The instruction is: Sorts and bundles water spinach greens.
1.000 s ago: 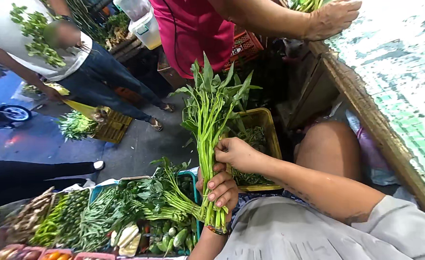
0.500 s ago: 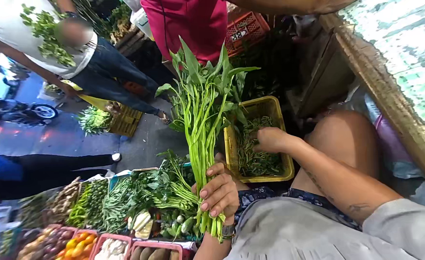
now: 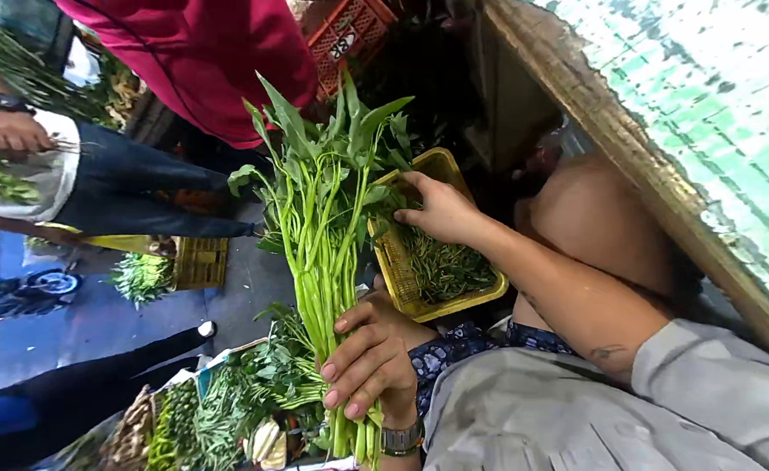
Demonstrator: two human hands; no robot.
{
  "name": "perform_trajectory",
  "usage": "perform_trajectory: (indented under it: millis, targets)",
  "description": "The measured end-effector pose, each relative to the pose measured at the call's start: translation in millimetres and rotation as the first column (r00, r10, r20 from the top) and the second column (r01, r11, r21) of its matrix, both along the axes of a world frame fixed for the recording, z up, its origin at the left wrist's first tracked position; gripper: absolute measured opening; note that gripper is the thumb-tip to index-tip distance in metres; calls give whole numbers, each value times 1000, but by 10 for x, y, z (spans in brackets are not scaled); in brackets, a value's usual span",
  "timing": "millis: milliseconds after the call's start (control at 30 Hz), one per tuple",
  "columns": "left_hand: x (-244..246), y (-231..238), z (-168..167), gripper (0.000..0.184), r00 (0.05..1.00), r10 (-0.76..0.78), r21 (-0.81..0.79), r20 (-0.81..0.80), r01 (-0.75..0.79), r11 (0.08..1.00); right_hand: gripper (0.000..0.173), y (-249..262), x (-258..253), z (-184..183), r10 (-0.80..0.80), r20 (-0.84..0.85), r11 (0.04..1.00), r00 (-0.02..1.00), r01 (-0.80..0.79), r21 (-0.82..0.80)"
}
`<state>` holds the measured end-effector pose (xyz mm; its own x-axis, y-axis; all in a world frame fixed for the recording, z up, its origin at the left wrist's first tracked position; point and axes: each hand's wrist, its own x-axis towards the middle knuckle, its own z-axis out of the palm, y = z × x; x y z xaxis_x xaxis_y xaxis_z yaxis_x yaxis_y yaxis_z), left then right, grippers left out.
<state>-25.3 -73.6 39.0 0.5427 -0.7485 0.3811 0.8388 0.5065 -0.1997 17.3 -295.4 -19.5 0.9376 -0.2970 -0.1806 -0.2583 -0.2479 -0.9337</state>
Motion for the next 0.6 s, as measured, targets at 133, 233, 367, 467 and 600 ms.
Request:
perform_trajectory:
  millis: [133,233,367,467,600]
  targets:
    - [37,61,70,38,998,53,14,-39,-52,999,22,-76,-53,67,-89,68,931,994,59,360]
    - [104,175,84,38,992,103,25,-71,-102,994,21,-200,-205,242,-65,132,851,989,-14,525]
    - [139,332,85,35,988,142,6,-69,-142,990,20,-269,-310,310,-115,239,763,964,-69,642]
    - [124,374,101,36,982,180,11,-58,-180,984,17,-244,-332,327,-170,255,701,952,-65,710]
    - [81,371,106,39,984,170,0,-60,-171,985,19,-81,-302,256,-204,303,695,931,-80,715]
